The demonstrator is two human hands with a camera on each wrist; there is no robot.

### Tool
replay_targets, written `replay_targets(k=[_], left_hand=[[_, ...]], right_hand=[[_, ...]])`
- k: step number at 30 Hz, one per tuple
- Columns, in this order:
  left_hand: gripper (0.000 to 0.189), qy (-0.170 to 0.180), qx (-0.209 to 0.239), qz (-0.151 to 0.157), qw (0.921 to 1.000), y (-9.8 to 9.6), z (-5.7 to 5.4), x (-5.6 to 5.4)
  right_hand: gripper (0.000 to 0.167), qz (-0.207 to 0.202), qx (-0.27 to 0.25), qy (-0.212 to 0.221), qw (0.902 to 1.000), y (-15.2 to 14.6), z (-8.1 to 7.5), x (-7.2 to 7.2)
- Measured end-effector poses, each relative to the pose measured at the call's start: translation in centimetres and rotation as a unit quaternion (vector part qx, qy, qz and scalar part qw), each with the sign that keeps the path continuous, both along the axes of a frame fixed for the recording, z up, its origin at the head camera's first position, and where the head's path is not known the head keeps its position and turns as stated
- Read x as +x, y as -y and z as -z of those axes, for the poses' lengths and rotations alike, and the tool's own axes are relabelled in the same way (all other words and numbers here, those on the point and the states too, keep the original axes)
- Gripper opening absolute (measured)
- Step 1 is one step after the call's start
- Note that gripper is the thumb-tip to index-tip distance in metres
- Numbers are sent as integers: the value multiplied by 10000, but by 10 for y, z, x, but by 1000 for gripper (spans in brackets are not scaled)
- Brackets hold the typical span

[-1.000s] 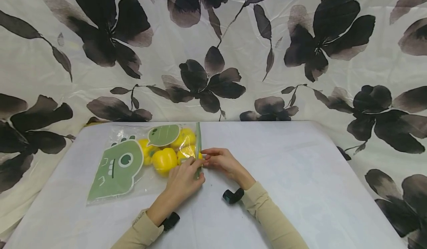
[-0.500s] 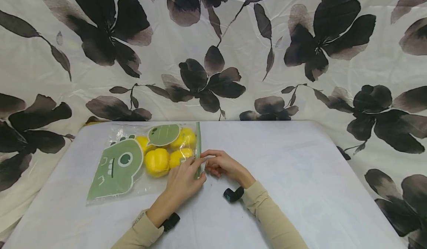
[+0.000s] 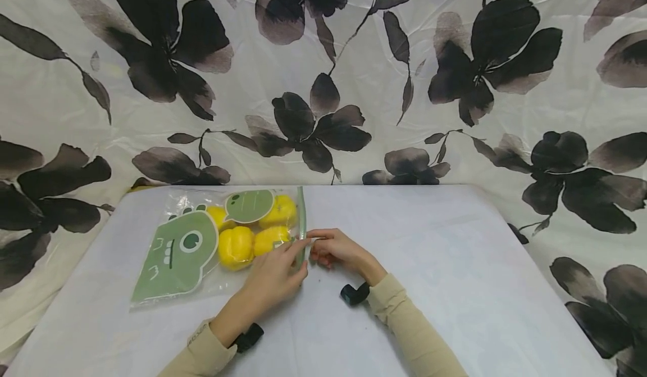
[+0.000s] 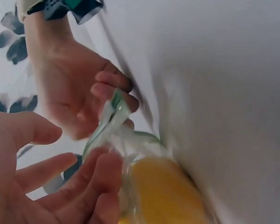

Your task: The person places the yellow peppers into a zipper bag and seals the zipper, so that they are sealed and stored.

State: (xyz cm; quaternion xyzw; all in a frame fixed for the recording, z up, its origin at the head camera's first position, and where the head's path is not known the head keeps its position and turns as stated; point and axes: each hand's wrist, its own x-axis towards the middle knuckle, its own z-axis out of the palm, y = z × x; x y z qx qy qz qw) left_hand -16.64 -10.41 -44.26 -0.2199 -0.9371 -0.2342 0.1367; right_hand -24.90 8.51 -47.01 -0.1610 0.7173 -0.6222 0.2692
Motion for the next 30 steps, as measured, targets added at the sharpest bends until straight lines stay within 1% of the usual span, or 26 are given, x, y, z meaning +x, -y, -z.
replay_targets(k=[1,4,6,7,8,9,10,11,12,13,14,15,16,17,18,19,20,21,22,23,24,25,27,29,30], left_hand=[[40,157,71,30,9998,3,-2,2],[37,598,389,100,9974,14,-6,9],[35,978,670,177,9928,21,-6,14],[34,1205,834,229,9889,24,-5,17],[35,1527,1071,333,9819,27,-4,20],[37,1881,1336,462,9719,30,-2,22],[41,2301,1653,588,9572,33,0,24],[45,2761,2007,715,9372,35,2,27],[49,3210,2375,855,9128,37,5,29],[53,3650,2750,976,8841,38,8,31],[58,4065,3119,1072,8521,38,11,32],[62,4442,3474,1101,8185,38,13,33],[65,4780,3832,1084,7829,38,16,35],[65,5014,4179,1050,7503,36,19,36],[65,5157,4501,987,7223,34,22,37],[65,5238,4804,853,6982,31,23,38],[64,5253,5087,697,6785,28,25,39],[62,5209,5318,529,6656,24,26,40],[60,5088,5488,385,6622,19,28,40],[58,4923,5611,211,6651,15,29,40],[57,4758,5692,29,6705,10,30,40],[55,4593,5735,-146,6782,6,30,40],[50,4278,5723,-409,6984,-1,33,38],[44,4061,5670,-559,7145,-5,36,37],[41,3986,5648,-585,7202,-7,37,35]], right_hand=[[47,-11,96,-113,9999,-1,-3,1],[40,-115,436,-701,9965,-8,-12,3],[35,-184,682,-1248,9897,-14,-19,6],[32,-230,770,-1538,9848,-16,-23,8],[29,-297,855,-1846,9786,-18,-26,10],[26,-382,957,-2109,9721,-19,-29,14],[24,-497,1056,-2380,9642,-20,-32,17],[22,-642,1170,-2627,9556,-20,-34,20],[21,-805,1286,-2787,9483,-20,-35,24],[21,-991,1375,-2887,9423,-19,-36,27],[21,-1174,1468,-2915,9379,-18,-36,30],[22,-1340,1529,-2875,9359,-16,-36,34],[23,-1472,1552,-2788,9362,-14,-34,36],[24,-1551,1559,-2668,9383,-12,-33,38],[25,-1583,1523,-2516,9426,-9,-31,40],[25,-1570,1458,-2384,9472,-7,-28,41],[25,-1523,1362,-2265,9523,-5,-26,42],[24,-1446,1251,-2158,9575,-4,-24,43],[23,-1361,1130,-2045,9627,-2,-23,43],[22,-1282,979,-1947,9675,-1,-21,44],[21,-1219,853,-1862,9712,0,-20,45],[21,-1156,757,-1782,9742,1,-19,46],[21,-1040,624,-1668,9785,3,-18,48],[20,-903,543,-1620,9811,5,-18,51],[20,-817,544,-1635,9817,6,-18,52]])
